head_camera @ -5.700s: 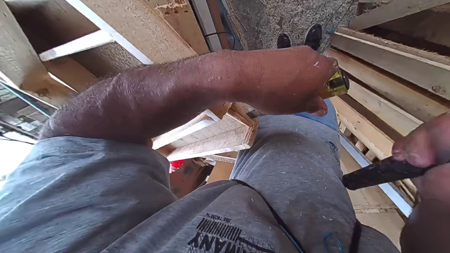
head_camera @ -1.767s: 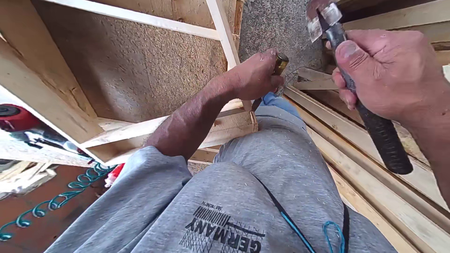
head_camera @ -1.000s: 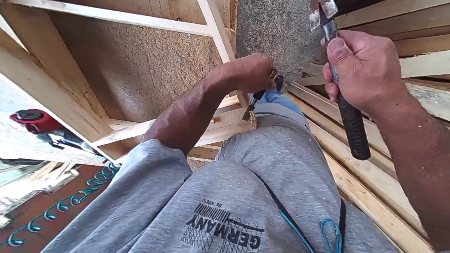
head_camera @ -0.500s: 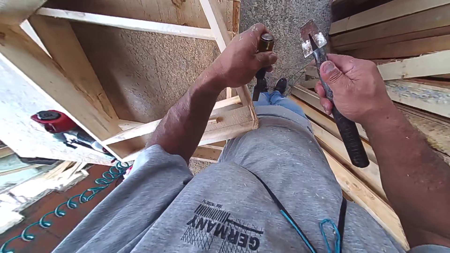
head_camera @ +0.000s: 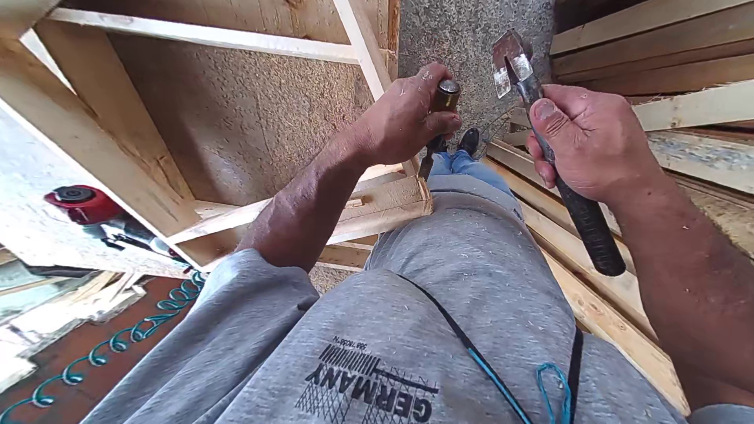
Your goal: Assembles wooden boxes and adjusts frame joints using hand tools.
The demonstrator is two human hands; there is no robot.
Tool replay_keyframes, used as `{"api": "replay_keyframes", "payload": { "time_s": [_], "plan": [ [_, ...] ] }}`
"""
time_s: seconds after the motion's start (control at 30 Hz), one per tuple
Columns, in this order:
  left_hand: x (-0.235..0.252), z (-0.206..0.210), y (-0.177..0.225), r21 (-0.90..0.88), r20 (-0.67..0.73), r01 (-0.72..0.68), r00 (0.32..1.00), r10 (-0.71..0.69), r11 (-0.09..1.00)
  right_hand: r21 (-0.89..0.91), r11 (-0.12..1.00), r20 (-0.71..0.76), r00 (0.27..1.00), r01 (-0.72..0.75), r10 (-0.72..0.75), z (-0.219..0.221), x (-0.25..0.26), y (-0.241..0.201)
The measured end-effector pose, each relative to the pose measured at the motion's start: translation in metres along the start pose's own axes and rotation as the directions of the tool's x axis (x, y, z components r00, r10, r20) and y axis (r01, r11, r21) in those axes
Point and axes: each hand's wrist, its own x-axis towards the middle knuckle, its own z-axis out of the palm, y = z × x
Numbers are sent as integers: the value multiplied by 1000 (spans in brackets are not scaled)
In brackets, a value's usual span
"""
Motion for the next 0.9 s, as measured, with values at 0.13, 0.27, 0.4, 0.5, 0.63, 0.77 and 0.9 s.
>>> {"api": "replay_keyframes", "payload": {
  "time_s": [0.13, 0.27, 0.4, 0.5, 0.63, 0.77, 0.9],
  "plan": [
    [-13, 5, 4, 70, -12, -146, 989, 147, 987, -25, 989, -30, 989, 147, -148, -5, -9, -20],
    [-27, 9, 0, 76, -88, -192, 976, 198, 979, -224, 909, -13, 932, 350, -362, 0, -23, -44],
    [-33, 11, -1, 285, -200, -177, 950, 240, 942, -528, 732, 250, 902, 432, -352, 11, -17, -48],
    [-34, 13, -9, 330, -200, -211, 937, 286, 920, -564, 721, 193, 913, 402, -359, 0, -10, -58],
    [-32, 17, -22, 440, -218, -210, 918, 331, 873, -513, 759, 204, 916, 400, -345, 11, -6, -51],
    [-25, 15, -13, 518, -223, -47, 956, 188, 854, -544, 767, 246, 938, 342, -244, -4, 13, -59],
    [-14, 19, 1, 580, -204, 159, 978, -46, 799, -487, 826, 206, 956, 283, -207, 5, 18, -51]
  ]
}}
